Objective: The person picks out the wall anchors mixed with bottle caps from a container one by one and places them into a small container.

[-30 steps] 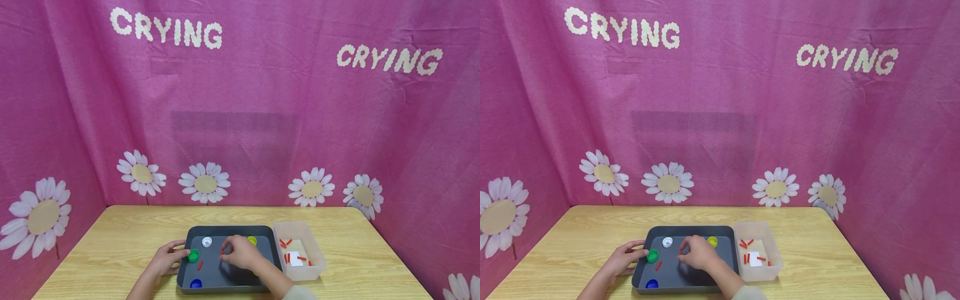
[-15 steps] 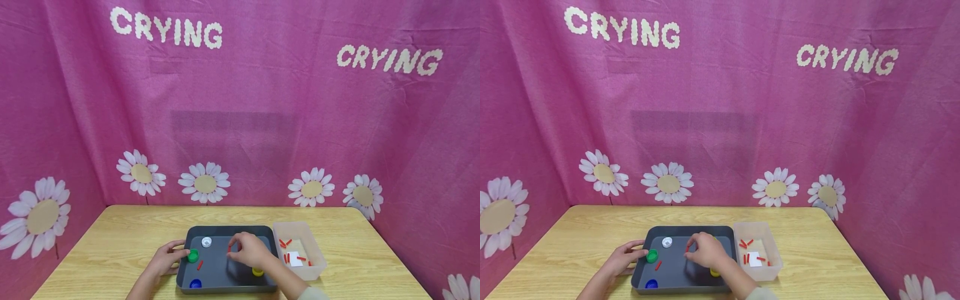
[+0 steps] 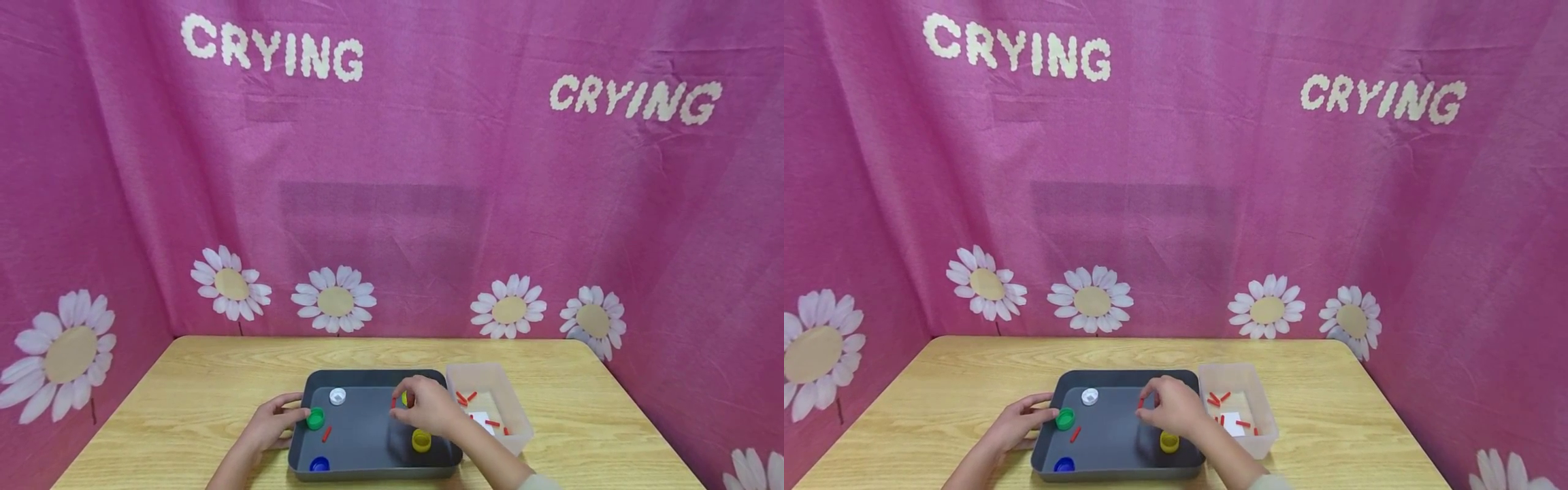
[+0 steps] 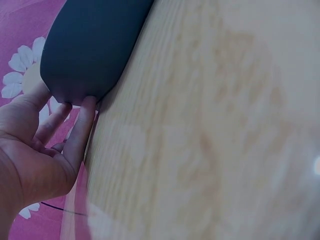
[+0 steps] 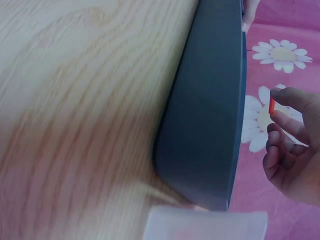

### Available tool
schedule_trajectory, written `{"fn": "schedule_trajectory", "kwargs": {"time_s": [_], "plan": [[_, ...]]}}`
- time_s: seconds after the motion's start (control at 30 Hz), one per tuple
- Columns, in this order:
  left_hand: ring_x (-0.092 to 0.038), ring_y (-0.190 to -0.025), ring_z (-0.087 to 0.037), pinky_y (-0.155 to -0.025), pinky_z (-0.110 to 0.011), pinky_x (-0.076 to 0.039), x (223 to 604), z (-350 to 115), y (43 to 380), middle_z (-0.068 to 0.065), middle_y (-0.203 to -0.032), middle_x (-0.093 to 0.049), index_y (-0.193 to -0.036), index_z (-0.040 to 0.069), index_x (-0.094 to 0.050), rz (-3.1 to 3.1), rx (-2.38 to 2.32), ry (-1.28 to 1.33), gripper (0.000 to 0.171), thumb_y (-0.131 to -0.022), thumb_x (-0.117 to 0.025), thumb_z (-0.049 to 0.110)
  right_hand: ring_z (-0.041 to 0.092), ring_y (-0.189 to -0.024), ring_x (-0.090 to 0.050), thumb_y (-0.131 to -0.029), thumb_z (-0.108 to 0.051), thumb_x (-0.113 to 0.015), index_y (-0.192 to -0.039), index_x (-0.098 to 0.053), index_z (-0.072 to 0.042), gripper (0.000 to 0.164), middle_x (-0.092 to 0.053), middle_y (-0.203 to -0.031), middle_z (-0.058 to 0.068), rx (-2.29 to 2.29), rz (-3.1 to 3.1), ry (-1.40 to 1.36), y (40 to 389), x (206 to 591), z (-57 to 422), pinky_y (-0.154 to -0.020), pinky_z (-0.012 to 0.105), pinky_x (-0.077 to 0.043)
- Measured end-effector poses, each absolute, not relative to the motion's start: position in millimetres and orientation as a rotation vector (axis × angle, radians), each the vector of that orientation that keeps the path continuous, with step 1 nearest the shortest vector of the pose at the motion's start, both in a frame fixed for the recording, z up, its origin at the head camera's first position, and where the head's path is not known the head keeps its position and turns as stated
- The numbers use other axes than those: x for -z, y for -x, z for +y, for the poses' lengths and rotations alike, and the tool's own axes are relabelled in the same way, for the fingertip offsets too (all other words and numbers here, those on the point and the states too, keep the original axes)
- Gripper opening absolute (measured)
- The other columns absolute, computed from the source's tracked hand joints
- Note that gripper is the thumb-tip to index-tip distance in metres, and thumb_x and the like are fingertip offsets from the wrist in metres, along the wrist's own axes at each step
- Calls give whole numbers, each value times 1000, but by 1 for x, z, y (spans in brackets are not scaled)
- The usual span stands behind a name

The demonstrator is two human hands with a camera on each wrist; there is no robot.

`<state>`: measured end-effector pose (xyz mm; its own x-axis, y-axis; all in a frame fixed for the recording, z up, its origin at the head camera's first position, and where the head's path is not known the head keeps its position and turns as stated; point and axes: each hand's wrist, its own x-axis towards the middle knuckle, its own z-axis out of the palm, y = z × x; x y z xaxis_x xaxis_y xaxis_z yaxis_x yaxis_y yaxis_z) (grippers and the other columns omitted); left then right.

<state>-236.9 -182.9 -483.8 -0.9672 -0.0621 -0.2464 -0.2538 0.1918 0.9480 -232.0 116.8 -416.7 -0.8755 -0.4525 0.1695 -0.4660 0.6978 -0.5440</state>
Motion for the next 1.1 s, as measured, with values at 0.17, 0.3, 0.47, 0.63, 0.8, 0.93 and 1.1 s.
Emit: {"fn": "schedule_trajectory", "kwargs": {"time_s": [0.17, 0.3, 0.47, 0.63, 0.8, 0.93, 1.1], "plan": [[-58, -79, -16, -64, -34, -56, 483, -184, 238, -9, -100, -63, -131, 6, -52, 2288, -1873, 314, 56, -81, -72, 23, 4, -52, -39, -79, -25, -74, -88, -66, -13, 17, -48, -69, -3, -952, -2855, -768, 230, 411, 126, -47, 19, -32], [-58, -80, -16, -64, -35, -56, 482, -184, 237, -10, -100, -63, -131, 6, -52, 2293, -1870, 318, 56, -81, -72, 23, 4, -56, -40, -79, -24, -74, -90, -66, -10, 20, -48, -69, -4, -937, -2851, -743, 230, 408, 132, -49, 20, -34], [-58, -80, -16, -64, -35, -56, 482, -183, 236, -10, -101, -63, -131, 5, -52, 2302, -1864, 320, 56, -81, -72, 23, 7, -59, -42, -78, -24, -74, -94, -66, -8, 23, -51, -72, -2, -918, -2856, -701, 230, 406, 140, -50, 21, -36], [-57, -79, -16, -63, -34, -55, 482, -182, 236, -9, -96, -62, -130, 5, -52, 2296, -1890, 312, 55, -81, -72, 21, 7, -62, -43, -79, -23, -74, -92, -67, -11, 19, -50, -71, -5, -903, -2849, -684, 232, 403, 150, -51, 21, -37], [-58, -79, -16, -63, -34, -55, 481, -181, 236, -9, -97, -62, -130, 5, -52, 2299, -1886, 308, 55, -81, -72, 21, 5, -59, -43, -79, -22, -74, -91, -67, -11, 18, -51, -72, -4, -901, -2829, -668, 232, 403, 161, -49, 20, -38], [-59, -79, -16, -64, -35, -56, 482, -182, 236, -10, -99, -63, -131, 5, -51, 2305, -1869, 314, 57, -81, -72, 22, 4, -56, -43, -78, -22, -75, -92, -67, -10, 20, -52, -71, -2, -934, -2813, -644, 231, 402, 168, -48, 21, -38], [-60, -78, -16, -64, -35, -56, 483, -182, 235, -9, -99, -64, -131, 5, -51, 2303, -1880, 307, 57, -81, -72, 22, 4, -54, -42, -77, -20, -75, -93, -66, -10, 20, -50, -69, -4, -933, -2805, -603, 230, 401, 175, -47, 21, -38]]}}
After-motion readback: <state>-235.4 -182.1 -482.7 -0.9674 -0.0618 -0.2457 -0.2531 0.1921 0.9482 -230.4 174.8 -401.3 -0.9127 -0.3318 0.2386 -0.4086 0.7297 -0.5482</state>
